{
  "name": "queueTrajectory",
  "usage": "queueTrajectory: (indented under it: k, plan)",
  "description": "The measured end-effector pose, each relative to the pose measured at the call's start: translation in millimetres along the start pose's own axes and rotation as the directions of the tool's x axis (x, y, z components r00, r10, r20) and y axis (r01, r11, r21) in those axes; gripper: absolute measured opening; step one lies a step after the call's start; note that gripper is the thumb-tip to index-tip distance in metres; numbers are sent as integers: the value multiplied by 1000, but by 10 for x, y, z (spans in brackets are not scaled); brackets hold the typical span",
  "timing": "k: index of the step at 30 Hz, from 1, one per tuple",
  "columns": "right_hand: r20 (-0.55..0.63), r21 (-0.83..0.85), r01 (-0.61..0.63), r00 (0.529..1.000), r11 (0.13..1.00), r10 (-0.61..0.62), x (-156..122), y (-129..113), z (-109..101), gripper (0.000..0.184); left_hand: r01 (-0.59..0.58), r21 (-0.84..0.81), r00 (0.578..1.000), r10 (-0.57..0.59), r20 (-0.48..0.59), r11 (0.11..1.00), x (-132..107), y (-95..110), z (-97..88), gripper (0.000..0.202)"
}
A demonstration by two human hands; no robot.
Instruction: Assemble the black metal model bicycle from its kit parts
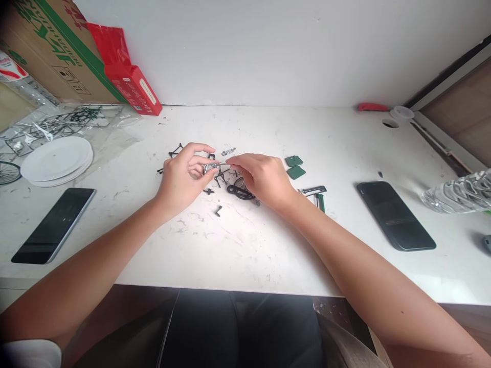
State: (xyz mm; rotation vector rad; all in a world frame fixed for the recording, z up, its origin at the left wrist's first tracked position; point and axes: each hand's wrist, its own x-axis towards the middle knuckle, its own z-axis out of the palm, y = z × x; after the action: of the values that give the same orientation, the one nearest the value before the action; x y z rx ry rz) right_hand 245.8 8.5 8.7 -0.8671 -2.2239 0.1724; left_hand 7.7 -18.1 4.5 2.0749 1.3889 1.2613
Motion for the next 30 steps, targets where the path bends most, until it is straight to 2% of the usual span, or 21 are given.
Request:
queueTrajectory:
  k: [10,30]
  plan:
    - [31,-35,-79,996,996,81,17,-36,3,32,6,21,1000,-5,-21,1000,18,54,-20,35]
    - [79,-50,-58,995,997,62,18,-6,12,28,-5,21,1000,4,24,1000,0,-79,6,39]
